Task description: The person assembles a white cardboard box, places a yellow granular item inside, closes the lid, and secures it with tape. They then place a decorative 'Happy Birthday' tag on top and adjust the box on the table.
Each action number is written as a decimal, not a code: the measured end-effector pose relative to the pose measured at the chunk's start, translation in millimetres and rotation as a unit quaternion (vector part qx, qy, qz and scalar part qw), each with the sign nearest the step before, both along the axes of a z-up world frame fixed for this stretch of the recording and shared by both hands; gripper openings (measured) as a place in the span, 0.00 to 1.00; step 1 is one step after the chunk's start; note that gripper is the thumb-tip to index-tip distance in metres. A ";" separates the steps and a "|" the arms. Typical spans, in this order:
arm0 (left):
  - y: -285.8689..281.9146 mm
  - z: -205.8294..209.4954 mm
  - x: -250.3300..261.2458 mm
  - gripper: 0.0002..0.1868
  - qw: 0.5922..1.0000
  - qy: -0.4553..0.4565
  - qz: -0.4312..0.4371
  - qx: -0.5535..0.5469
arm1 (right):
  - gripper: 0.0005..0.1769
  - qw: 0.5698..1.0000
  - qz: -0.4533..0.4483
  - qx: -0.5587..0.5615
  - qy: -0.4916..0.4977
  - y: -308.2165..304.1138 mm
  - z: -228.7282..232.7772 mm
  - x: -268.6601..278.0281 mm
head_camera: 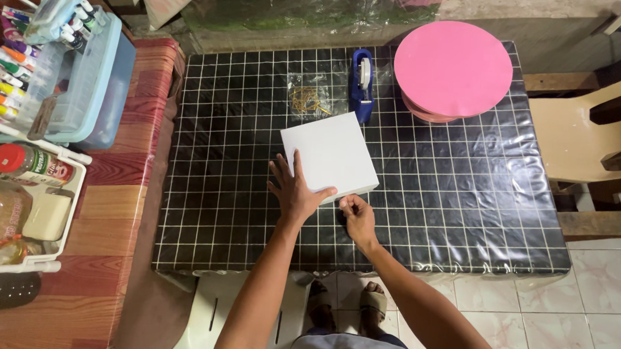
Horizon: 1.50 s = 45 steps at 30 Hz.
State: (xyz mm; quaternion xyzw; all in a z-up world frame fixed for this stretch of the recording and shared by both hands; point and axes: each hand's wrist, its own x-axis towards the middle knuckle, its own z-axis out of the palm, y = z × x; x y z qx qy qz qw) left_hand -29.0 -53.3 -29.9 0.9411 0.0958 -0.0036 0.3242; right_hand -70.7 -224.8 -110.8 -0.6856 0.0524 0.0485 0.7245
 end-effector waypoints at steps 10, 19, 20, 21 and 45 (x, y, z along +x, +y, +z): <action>-0.3 -0.8 -0.5 0.75 1.000 0.005 -0.004 -0.002 | 0.11 0.998 -0.032 -0.058 0.007 3.1 12.1 -5.2; -0.6 0.8 -0.1 0.75 1.000 0.012 -0.004 -0.007 | 0.13 0.992 -0.061 -0.109 0.012 11.7 22.2 4.1; -0.7 0.6 0.3 0.75 1.000 0.013 -0.005 -0.006 | 0.14 0.993 -0.061 -0.096 0.020 11.9 23.0 3.6; -0.7 -0.1 -0.4 0.75 1.000 0.009 -0.006 -0.008 | 0.14 0.994 -0.061 -0.083 0.028 12.3 23.5 2.8; -2.0 -5.6 -5.0 0.74 1.000 -0.014 0.003 0.014 | 0.32 0.836 0.026 -0.508 -0.203 -9.3 21.7 10.7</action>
